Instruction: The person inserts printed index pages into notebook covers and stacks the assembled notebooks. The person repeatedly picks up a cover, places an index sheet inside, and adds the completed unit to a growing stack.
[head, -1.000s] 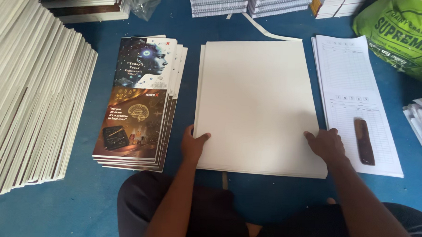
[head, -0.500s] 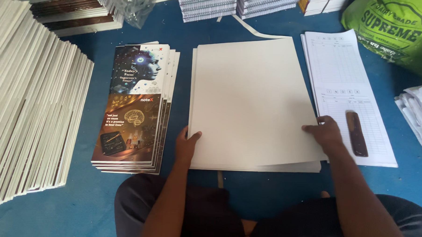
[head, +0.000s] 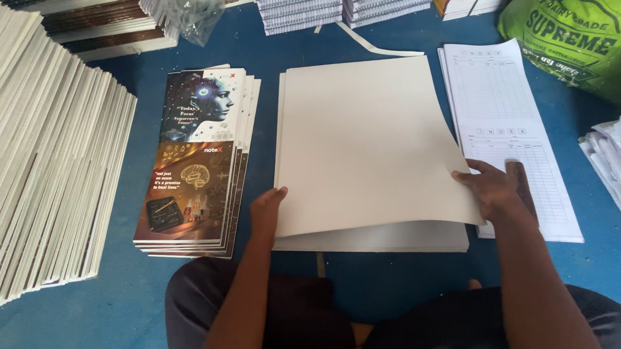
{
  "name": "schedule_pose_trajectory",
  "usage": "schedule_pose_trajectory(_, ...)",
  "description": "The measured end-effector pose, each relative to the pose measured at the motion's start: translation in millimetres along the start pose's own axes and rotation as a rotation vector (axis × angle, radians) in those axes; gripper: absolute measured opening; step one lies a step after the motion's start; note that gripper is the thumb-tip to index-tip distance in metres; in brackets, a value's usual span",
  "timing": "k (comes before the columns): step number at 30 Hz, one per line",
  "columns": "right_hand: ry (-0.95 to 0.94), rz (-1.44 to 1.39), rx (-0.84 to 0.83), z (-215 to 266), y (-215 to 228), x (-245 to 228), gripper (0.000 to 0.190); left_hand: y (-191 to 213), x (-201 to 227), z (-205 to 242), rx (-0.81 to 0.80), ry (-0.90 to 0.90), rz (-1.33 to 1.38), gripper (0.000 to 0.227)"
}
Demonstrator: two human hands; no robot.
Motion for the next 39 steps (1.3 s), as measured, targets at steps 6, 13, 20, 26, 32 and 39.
schedule_pose_trajectory(6,0.151,0.295,0.049,-12.6,3.2,13.3,0.066,-4.2,11.5,9.0,-0.076,-0.012,0.14,0.062)
schedule_pose_trajectory(13,0.495,0.638,0.119,-28.8,-23.2,15.4,0.068,-1.0,13.1,11.4,-0.057,-0.047,0.109,0.062)
schedule_pose_trajectory(20,0.085,0.205,0.024,-6.8,-17.9,16.9,0.064,-4.3,14.1,13.3,-0.043,-0.013,0.079,0.066)
schedule_pose_trajectory(26,0.033,-0.169,-0.072,-9.3,-12.5,6.7,0.055,2.3,23.8,20.5,0.049,-0.069,0.009,0.056)
schedule_pose_trajectory(32,0.066,-0.316,-0.125,-16.1,-17.8,7.2,0.054,8.8,46.7,16.2,0.068,-0.184,-0.148,0.046)
schedule_pose_trajectory(39,0.067,-0.245,-0.031,-16.2,-4.4,10.5,0.051,-24.1,105.6,25.6,-0.21,-0.166,0.016,0.039)
Point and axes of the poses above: each hand's wrist, its own z-axis away from the middle knuckle, its own y-axis out of the back of the hand, x = y × z, the point moved 8 cm from there along -z, towards the middle knuckle, and after that the axes turned 6 degrees about y, right-handed, at the moved point
